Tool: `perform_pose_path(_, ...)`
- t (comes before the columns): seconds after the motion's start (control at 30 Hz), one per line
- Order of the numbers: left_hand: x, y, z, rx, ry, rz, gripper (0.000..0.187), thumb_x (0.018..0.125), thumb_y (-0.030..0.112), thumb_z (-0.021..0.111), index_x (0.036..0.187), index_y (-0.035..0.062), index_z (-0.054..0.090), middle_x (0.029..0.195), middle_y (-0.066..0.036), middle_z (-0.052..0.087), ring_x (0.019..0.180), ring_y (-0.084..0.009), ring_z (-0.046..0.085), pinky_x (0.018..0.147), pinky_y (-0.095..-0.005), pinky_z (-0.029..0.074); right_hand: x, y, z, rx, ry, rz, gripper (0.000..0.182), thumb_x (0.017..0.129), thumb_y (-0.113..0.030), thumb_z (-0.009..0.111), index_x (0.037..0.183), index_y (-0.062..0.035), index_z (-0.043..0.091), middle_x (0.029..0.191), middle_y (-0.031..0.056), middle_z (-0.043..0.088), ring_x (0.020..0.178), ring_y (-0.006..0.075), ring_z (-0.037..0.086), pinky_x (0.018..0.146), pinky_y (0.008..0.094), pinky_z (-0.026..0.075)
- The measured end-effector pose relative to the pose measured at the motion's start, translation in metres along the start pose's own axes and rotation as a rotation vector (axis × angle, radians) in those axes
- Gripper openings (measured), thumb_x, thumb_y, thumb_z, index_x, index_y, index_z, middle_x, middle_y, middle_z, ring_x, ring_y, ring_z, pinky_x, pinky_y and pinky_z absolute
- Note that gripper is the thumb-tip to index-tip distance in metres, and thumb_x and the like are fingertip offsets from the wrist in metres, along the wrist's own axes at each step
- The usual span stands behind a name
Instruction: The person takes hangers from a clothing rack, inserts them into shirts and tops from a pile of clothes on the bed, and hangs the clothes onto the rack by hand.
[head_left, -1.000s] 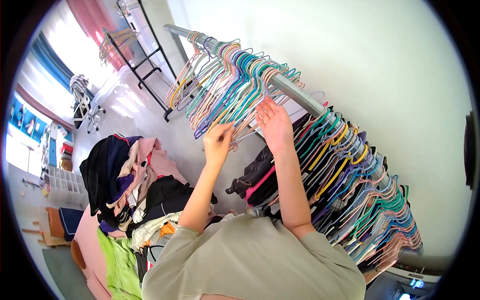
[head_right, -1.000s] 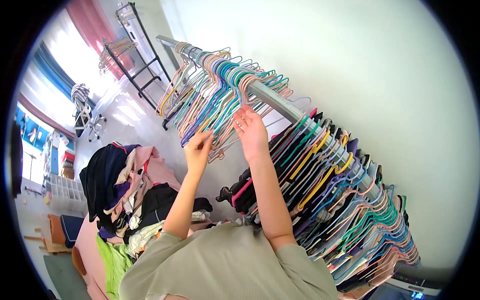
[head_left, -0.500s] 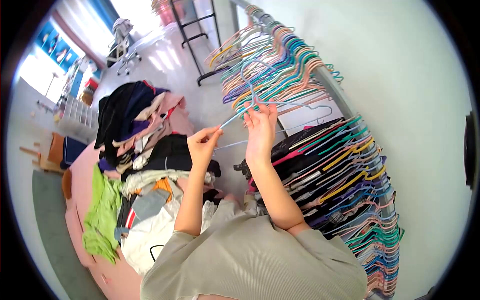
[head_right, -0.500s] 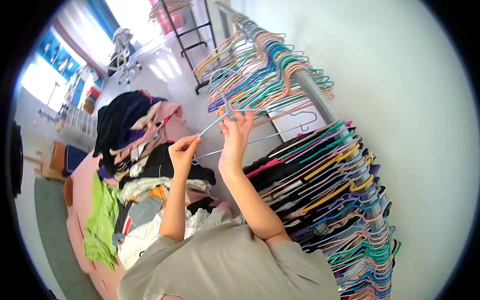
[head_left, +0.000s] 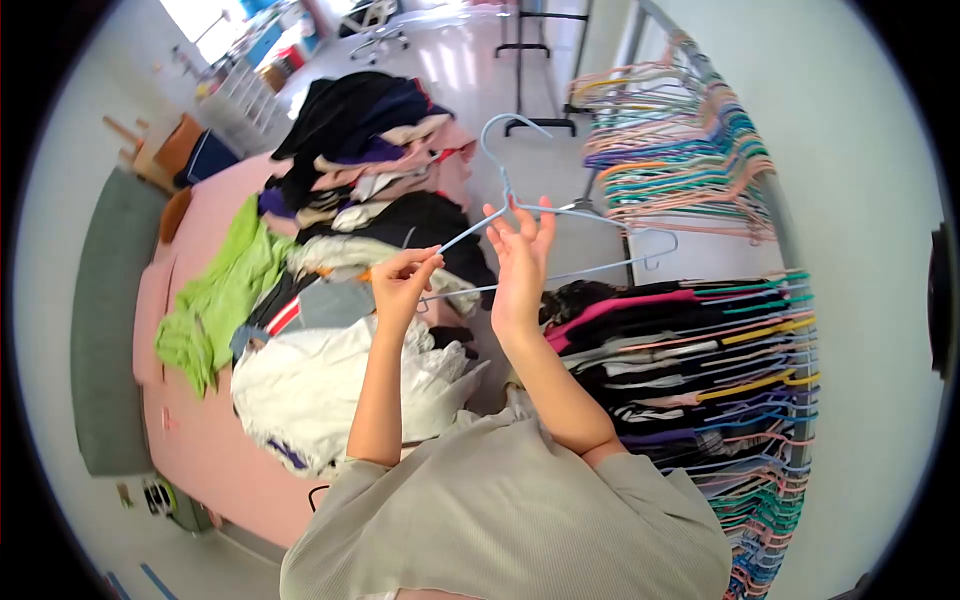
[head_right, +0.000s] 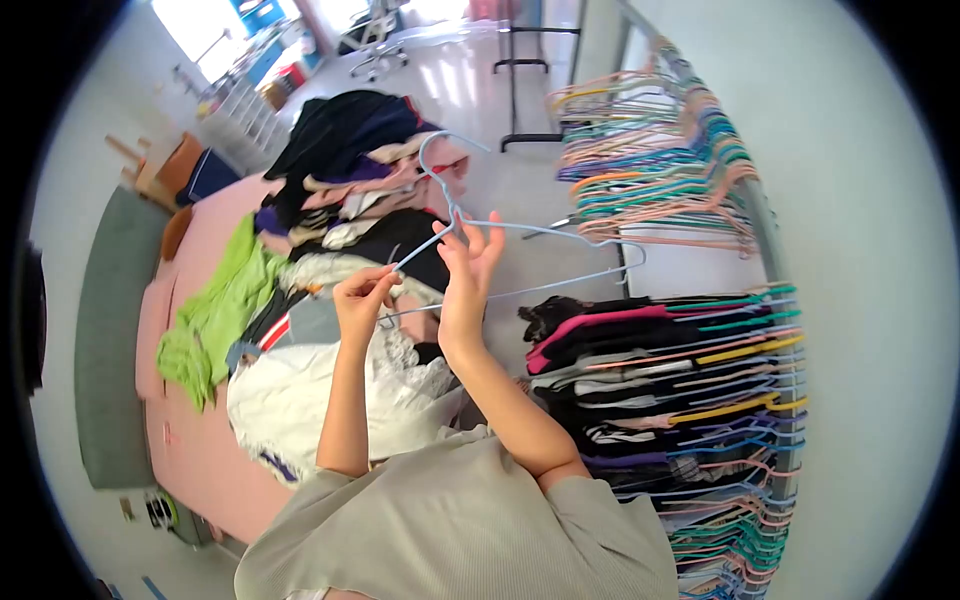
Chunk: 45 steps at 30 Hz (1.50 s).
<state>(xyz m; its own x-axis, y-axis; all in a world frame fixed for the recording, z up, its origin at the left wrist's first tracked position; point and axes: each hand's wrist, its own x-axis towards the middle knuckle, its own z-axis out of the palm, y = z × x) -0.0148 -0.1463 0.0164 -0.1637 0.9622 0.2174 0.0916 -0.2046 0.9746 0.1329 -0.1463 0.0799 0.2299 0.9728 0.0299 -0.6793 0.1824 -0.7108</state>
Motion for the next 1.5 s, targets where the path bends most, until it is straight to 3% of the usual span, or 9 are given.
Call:
perform_pose_path(0.23, -0.109, 0.024, -0.095, 0.268, 0.180, -0.008, 0.010, 0.082, 0.005, 0.063, 0.090, -0.0002, 0.067, 0.075, -0.005, 0.067, 0.054, -0.0066, 0.055, 0.046, -0.0174, 0.039, -0.073, 0.053, 0.042, -0.039, -0.273, 0.448, 0.067, 0.087, -0.009, 0.046, 0.141, -0.0067, 0.008, 0.101, 0.0123, 0.054, 0.083, 0.0196, 0.056, 0.081, 0.0352, 0.044)
perform_pose_path(0.37, -0.169, 0.042, -0.134, 0.515, 0.124, -0.015, 0.015, 0.082, 0.006, 0.061, 0.096, 0.0046, 0.067, 0.083, -0.005, 0.067, 0.072, -0.0125, 0.062, 0.052, -0.0213, 0.043, -0.103, 0.085, 0.051, -0.084, -0.510, 0.732, 0.057, 0.091, -0.015, 0.046, 0.140, -0.0052, 0.018, 0.068, -0.0015, 0.037, 0.053, 0.0061, 0.034, 0.055, 0.0229, 0.037)
perform_pose_path(0.47, -0.203, 0.039, -0.161, 0.644, 0.222, 0.178, 0.029, 0.078, 0.007, 0.061, 0.107, 0.0097, 0.063, 0.115, -0.010, 0.057, 0.110, -0.0290, 0.051, 0.092, -0.0381, 0.041, -0.126, 0.098, 0.061, -0.318, -0.824, 0.893, 0.029, 0.095, -0.025, 0.042, 0.114, -0.0060, 0.053, 0.057, -0.0096, 0.026, 0.043, 0.0002, 0.020, 0.041, 0.0189, 0.018)
perform_pose_path(0.6, -0.235, 0.048, -0.183, 0.946, 0.458, 0.111, 0.052, 0.080, 0.006, 0.056, 0.130, 0.0131, 0.046, 0.140, -0.014, 0.031, 0.131, -0.0356, 0.024, 0.107, -0.0441, 0.022, -0.165, 0.134, 0.072, -0.761, -1.187, 0.611, 0.034, 0.090, -0.033, 0.051, 0.072, -0.0066, 0.064, 0.051, -0.0057, 0.036, 0.048, 0.0051, 0.031, 0.046, 0.0242, 0.025)
perform_pose_path(0.77, -0.261, 0.048, -0.212, 1.274, 0.632, 0.016, 0.048, 0.078, 0.003, 0.056, 0.124, 0.0140, 0.051, 0.129, -0.012, 0.046, 0.123, -0.0333, 0.038, 0.100, -0.0434, 0.032, -0.190, 0.163, 0.099, -1.073, -1.400, 0.300, 0.039, 0.086, -0.040, 0.054, 0.069, -0.0065, 0.064, 0.050, 0.0069, 0.047, 0.049, 0.0156, 0.046, 0.051, 0.0297, 0.034)
perform_pose_path(0.87, -0.272, 0.035, -0.230, 0.811, 0.607, -0.015, 0.029, 0.079, -0.003, 0.055, 0.106, 0.0057, 0.062, 0.083, -0.010, 0.066, 0.077, -0.0260, 0.065, 0.065, -0.0335, 0.050, -0.204, 0.173, 0.128, -1.320, -1.447, 0.175, 0.039, 0.085, -0.041, 0.055, 0.070, -0.0063, 0.065, 0.052, 0.0103, 0.053, 0.050, 0.0233, 0.053, 0.051, 0.0327, 0.038)
perform_pose_path(0.93, -0.275, 0.030, -0.234, 0.757, 0.677, -0.043, 0.028, 0.080, -0.003, 0.055, 0.106, 0.0053, 0.062, 0.086, -0.011, 0.066, 0.077, -0.0262, 0.065, 0.064, -0.0328, 0.050, -0.214, 0.188, 0.142, -1.355, -1.486, -0.139, 0.036, 0.084, -0.039, 0.057, 0.072, -0.0065, 0.066, 0.053, 0.0119, 0.056, 0.052, 0.0282, 0.057, 0.050, 0.0351, 0.040)
perform_pose_path(1.13, -0.275, -0.008, -0.254, 0.470, 0.905, -0.224, 0.029, 0.085, 0.005, 0.056, 0.114, 0.0040, 0.059, 0.088, -0.009, 0.067, 0.055, -0.0143, 0.054, 0.055, -0.0272, 0.046, -0.233, 0.269, 0.175, -1.096, -1.695, -0.080, 0.023, 0.083, -0.030, 0.060, 0.078, -0.0080, 0.066, 0.054, 0.0110, 0.056, 0.050, 0.0270, 0.056, 0.048, 0.0352, 0.040)
perform_pose_path(1.5, -0.289, -0.121, -0.304, -0.074, 1.158, -0.580, 0.026, 0.087, 0.012, 0.057, 0.111, 0.0015, 0.060, 0.089, -0.009, 0.067, 0.064, -0.0130, 0.059, 0.059, -0.0257, 0.047, -0.257, 0.457, 0.213, -1.001, -2.058, -0.100, 0.012, 0.072, -0.014, 0.064, 0.084, -0.0177, 0.066, 0.048, 0.0096, 0.048, 0.046, 0.0256, 0.052, 0.046, 0.0374, 0.039)
